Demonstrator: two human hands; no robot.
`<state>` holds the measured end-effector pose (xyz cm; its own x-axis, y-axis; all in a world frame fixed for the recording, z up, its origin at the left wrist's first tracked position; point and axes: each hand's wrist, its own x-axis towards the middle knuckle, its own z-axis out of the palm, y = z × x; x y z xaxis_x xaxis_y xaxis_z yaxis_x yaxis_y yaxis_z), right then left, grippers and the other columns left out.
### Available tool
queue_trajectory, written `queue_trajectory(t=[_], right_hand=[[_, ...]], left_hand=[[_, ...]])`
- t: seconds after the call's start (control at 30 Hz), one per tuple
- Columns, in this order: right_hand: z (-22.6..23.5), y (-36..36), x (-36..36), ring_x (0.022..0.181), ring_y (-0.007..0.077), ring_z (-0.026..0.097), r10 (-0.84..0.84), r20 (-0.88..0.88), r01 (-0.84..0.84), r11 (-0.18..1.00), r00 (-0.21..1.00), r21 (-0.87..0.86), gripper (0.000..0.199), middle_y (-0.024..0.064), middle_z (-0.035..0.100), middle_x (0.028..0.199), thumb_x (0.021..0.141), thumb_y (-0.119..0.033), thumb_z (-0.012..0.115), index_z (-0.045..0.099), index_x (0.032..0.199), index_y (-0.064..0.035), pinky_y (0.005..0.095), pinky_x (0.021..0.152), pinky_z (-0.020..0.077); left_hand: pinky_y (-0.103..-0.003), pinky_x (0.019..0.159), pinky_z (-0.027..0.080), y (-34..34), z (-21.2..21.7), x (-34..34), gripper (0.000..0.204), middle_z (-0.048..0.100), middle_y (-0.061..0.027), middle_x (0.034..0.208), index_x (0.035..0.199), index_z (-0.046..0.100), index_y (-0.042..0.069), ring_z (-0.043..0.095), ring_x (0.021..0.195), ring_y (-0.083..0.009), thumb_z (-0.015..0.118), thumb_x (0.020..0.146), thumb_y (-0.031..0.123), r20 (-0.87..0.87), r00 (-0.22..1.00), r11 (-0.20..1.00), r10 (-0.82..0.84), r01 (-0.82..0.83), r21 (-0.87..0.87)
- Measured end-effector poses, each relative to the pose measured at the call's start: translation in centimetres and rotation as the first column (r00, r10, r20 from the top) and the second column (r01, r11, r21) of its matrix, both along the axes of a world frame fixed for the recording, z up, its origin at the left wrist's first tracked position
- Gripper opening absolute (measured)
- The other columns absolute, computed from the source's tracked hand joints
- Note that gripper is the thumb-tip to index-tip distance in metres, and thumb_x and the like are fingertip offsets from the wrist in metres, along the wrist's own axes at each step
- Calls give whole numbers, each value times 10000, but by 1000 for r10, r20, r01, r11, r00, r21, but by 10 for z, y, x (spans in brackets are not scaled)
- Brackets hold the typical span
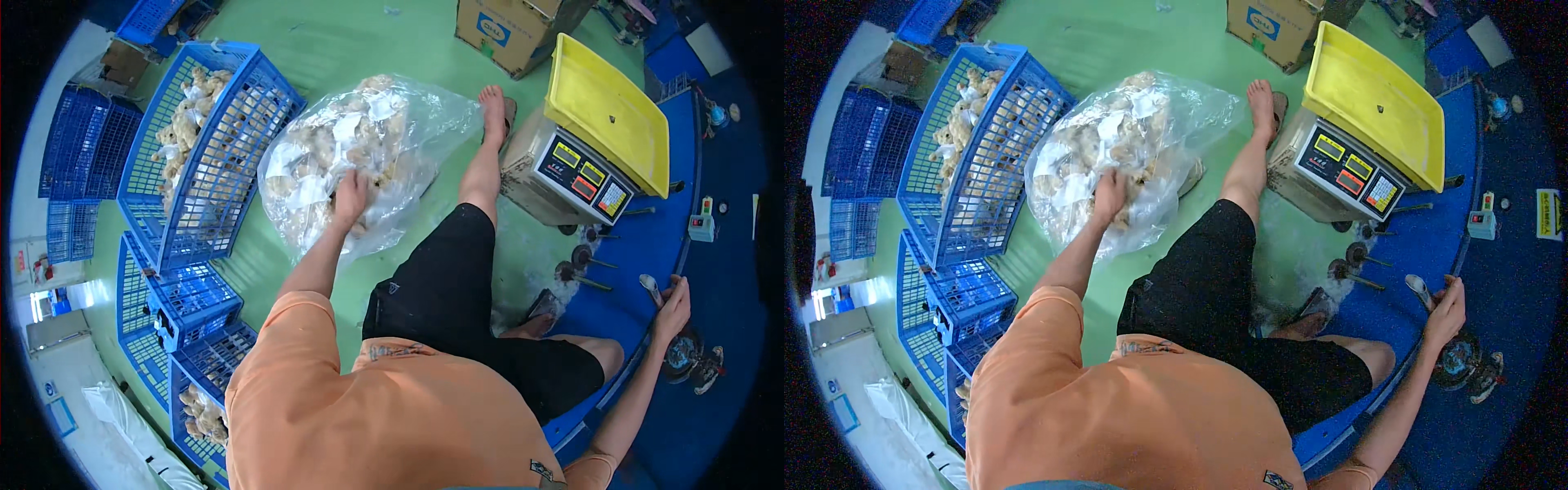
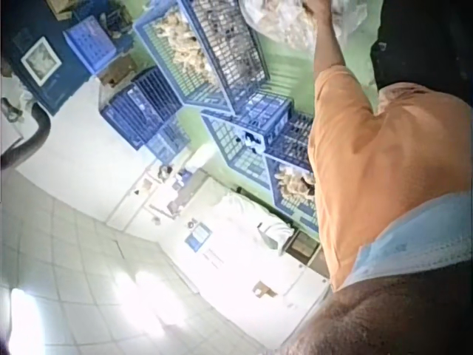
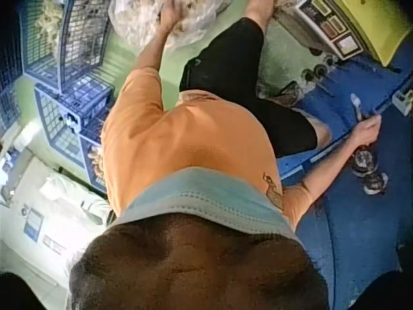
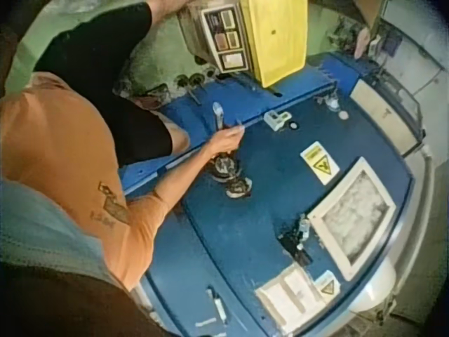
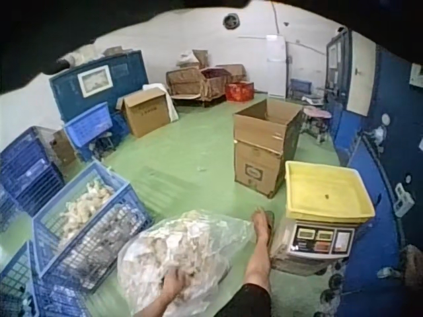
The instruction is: Dressing small plush teddy bears and weighing them on a digital scale.
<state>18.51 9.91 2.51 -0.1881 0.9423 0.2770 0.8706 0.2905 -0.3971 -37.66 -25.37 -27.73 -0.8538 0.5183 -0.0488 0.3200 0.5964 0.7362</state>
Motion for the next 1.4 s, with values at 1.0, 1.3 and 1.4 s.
queue_trajectory(t=[1.0, 1.3, 1.4], right_hand=[[-35, -131, -114, 715, 265, 633, 420, -137, -355, 869, 897, 344, 310, 65, 672, 876, 840, -143, 709, 662, 1138, -75, 362, 638, 497], [-47, -130, -80, 628, 231, 611, 297, -285, -275, 955, 912, 114, 278, 50, 671, 797, 839, -77, 688, 660, 1115, -82, 366, 569, 468], [-46, -127, -81, 616, 222, 606, 317, -307, -287, 947, 897, 142, 267, 52, 668, 773, 838, -65, 689, 662, 1103, -78, 359, 562, 461]], left_hand=[[-235, 731, 487, 164, 258, 336, 339, 655, -111, 1034, 1184, 609, -54, 602, 820, -155, 642, 940, 178, 574, 533, 776, -622, 323, 541], [-225, 723, 498, 194, 258, 322, 355, 682, -125, 1001, 1164, 632, -74, 620, 851, -136, 568, 995, 232, 603, 502, 744, -620, 129, 656], [-232, 716, 500, 200, 257, 315, 337, 688, -127, 974, 1135, 647, -75, 624, 851, -134, 558, 997, 220, 560, 560, 761, -610, 218, 611]])
